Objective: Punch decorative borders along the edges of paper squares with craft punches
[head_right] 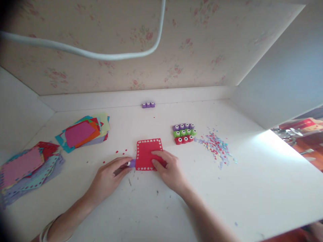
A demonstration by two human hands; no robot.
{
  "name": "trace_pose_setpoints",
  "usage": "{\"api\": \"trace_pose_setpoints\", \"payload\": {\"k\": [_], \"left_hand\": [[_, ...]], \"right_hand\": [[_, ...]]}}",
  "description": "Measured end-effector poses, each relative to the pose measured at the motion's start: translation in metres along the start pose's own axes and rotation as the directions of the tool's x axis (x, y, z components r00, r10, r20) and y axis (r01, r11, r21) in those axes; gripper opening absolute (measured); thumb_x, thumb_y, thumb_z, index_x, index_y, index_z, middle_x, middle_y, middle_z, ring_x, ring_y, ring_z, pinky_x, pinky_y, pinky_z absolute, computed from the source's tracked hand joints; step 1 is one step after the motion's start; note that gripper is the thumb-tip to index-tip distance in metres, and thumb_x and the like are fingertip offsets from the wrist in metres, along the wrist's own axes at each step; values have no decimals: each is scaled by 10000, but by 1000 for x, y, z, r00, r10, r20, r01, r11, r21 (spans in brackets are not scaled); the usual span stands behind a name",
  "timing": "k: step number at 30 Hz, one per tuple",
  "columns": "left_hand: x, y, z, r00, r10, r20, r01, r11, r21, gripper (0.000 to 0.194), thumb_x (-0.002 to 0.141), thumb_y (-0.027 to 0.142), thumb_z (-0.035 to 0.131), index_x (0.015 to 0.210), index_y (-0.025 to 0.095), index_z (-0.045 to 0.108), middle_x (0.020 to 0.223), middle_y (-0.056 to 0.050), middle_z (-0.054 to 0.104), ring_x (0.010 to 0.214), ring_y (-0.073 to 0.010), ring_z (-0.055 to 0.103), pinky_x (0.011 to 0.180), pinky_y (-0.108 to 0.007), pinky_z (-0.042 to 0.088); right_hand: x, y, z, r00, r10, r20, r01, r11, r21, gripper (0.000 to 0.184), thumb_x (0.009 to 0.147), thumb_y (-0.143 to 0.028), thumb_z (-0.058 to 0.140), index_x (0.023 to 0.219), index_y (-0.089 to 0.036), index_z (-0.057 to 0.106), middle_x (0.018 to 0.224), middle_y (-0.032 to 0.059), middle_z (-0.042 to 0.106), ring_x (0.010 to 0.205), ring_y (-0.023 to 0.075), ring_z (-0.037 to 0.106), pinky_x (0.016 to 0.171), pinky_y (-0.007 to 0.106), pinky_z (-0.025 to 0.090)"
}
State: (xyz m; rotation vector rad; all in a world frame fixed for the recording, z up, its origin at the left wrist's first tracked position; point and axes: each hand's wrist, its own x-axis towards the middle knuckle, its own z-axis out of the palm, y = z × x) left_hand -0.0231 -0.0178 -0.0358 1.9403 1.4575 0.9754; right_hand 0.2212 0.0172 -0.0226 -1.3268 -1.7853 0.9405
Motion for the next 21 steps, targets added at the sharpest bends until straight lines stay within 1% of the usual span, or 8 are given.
{"api": "trace_pose_setpoints", "payload": {"k": [3,6,11,15,21], "left_hand": [[0,0,0,1000,-11,10,11,1000,-5,245,903,277,610,1141,327,638,1110,-6,708,955,-186,696,870,-330,602],[2,-1,1,1000,-5,14,4,1000,14,245,902,280,612,1142,323,639,1115,-4,709,975,-190,691,889,-336,592],[4,2,0,1000,27,15,-27,997,68,238,913,288,600,1139,339,652,1128,-7,706,1025,-203,677,938,-363,569],[3,3,-2,999,39,29,-42,991,124,239,933,302,573,1153,339,660,1134,-14,702,1047,-210,668,949,-366,562],[4,3,-1,997,79,26,-81,988,135,245,934,285,584,1167,313,656,1126,-29,701,1035,-200,668,940,-350,564]], "right_hand": [[-1,-2,-1,1000,-21,-5,20,1000,-18,241,872,-256,579,1079,-237,703,1067,68,719,932,219,684,759,331,583],[-2,-5,-2,999,-32,1,32,999,-10,225,879,-260,583,1068,-237,703,1059,63,718,930,211,684,731,303,584],[-4,-9,-2,998,-56,6,56,998,-1,215,885,-248,584,1061,-233,706,1040,63,721,911,202,681,753,303,579],[-6,-12,-3,998,-61,2,61,998,3,213,893,-253,577,1059,-232,710,1024,69,721,883,199,681,696,283,578],[-7,-14,-2,996,-93,4,93,996,7,209,891,-215,580,1051,-228,713,1007,62,724,868,186,680,738,283,567]]}}
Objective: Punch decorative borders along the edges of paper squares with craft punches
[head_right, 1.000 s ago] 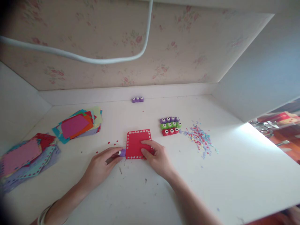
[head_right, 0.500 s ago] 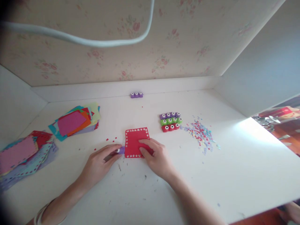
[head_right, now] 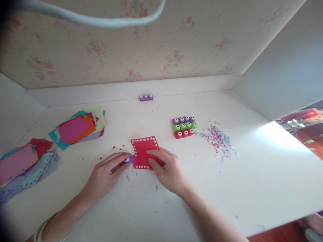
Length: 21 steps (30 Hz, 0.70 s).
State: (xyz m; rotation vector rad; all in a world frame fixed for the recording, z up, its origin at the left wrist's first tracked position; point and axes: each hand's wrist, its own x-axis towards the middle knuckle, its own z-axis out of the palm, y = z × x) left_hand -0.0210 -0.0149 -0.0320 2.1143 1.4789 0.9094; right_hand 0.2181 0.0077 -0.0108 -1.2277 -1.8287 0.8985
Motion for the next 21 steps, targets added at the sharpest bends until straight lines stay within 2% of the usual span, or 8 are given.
{"api": "trace_pose_setpoints", "payload": {"k": [5,12,21], "left_hand": [[-1,-4,2,996,76,-36,-76,997,21,237,925,230,608,1156,229,662,1109,-47,710,1011,-183,677,919,-316,567],[-3,-4,2,985,170,-29,-168,985,45,240,920,175,614,1149,216,673,1122,-38,705,1014,-150,670,941,-263,548],[-4,-4,3,983,183,-13,-182,982,59,241,925,172,610,1155,216,667,1131,-40,698,1023,-150,661,950,-272,541]], "right_hand": [[0,3,2,1000,12,-17,-12,1000,-10,223,883,-193,589,1072,-228,704,1023,51,722,884,180,675,767,285,560],[1,3,0,998,51,-30,-51,999,6,230,894,-183,572,1081,-226,699,1012,44,714,851,167,665,690,256,555],[-1,7,-3,996,90,26,-92,989,113,217,884,-178,586,1049,-246,710,1004,33,713,798,156,673,696,268,561]]}}
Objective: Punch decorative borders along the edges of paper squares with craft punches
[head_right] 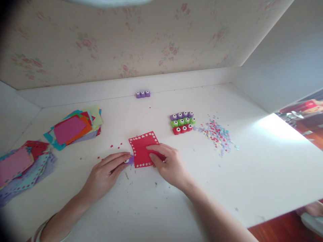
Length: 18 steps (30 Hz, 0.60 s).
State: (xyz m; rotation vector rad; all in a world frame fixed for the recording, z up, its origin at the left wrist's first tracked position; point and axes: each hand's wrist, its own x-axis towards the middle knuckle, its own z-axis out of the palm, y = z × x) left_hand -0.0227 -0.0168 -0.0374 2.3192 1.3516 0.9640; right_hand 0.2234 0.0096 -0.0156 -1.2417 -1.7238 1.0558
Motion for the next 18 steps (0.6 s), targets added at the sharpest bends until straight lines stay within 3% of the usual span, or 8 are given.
{"api": "trace_pose_setpoints", "payload": {"k": [9,18], "left_hand": [[0,-1,1,1000,-15,-2,15,1000,9,224,920,176,614,1134,202,674,1115,-41,698,1015,-154,663,950,-271,539],[-2,-2,1,1000,-12,24,13,1000,-8,258,925,180,609,1175,230,649,1146,-39,688,1039,-159,657,956,-287,539]], "right_hand": [[-1,0,0,999,39,19,-41,993,115,219,875,-192,603,1049,-251,723,1042,37,717,802,153,675,653,253,563],[3,1,1,1000,21,-7,-21,1000,-14,256,916,-227,571,1139,-267,689,1110,32,713,967,188,666,819,315,550]]}}
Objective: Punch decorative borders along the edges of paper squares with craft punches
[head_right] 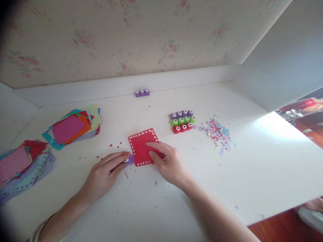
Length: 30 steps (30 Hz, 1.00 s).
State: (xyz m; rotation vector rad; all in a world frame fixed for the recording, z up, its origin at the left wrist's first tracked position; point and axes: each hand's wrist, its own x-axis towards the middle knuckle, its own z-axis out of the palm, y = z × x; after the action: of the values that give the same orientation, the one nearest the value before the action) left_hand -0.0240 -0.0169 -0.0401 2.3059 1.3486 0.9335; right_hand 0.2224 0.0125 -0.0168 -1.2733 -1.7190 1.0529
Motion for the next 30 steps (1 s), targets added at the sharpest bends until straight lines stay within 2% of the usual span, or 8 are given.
{"api": "trace_pose_setpoints", "payload": {"k": [4,10,13,16,24,30], "left_hand": [[0,-1,0,1000,-3,0,3,1000,-19,242,923,177,611,1158,229,642,1139,-45,693,1038,-165,661,950,-297,544],[0,2,-1,999,-54,1,54,998,-30,233,932,211,599,1164,221,616,1114,-53,708,996,-179,688,908,-313,573],[0,4,-1,996,-85,6,85,996,-24,235,930,237,604,1165,222,619,1095,-47,715,964,-178,699,888,-310,583],[0,4,0,996,-94,0,94,995,-16,239,928,242,607,1166,221,624,1105,-46,713,973,-178,696,899,-312,579],[0,4,1,999,-39,-29,40,998,40,232,925,194,604,1154,209,642,1125,-44,699,1034,-172,666,963,-316,549],[0,4,0,1000,18,-14,-17,997,72,228,937,174,583,1152,212,648,1130,-48,691,1027,-167,660,955,-318,551]], "right_hand": [[0,-1,0,1000,-7,-26,7,1000,0,260,932,-246,560,1161,-261,683,1141,38,708,1008,195,661,889,338,541],[-4,-4,-1,1000,-2,0,2,1000,23,296,901,-282,620,1193,-265,666,1158,51,694,983,211,675,814,332,581],[-5,-6,-2,999,-37,-5,37,999,13,296,893,-249,620,1185,-260,670,1127,58,698,945,204,682,761,311,589],[-7,-8,-2,994,-109,-25,108,993,-39,288,887,-209,618,1163,-259,681,1077,52,711,918,190,682,775,300,578],[-12,-11,5,963,-269,-27,266,961,-78,300,904,-151,589,1186,-231,655,1101,59,699,948,167,671,819,274,562],[-10,-10,6,974,-221,-51,217,974,-69,270,906,-171,583,1153,-240,670,1048,58,713,905,180,681,792,299,579]]}}
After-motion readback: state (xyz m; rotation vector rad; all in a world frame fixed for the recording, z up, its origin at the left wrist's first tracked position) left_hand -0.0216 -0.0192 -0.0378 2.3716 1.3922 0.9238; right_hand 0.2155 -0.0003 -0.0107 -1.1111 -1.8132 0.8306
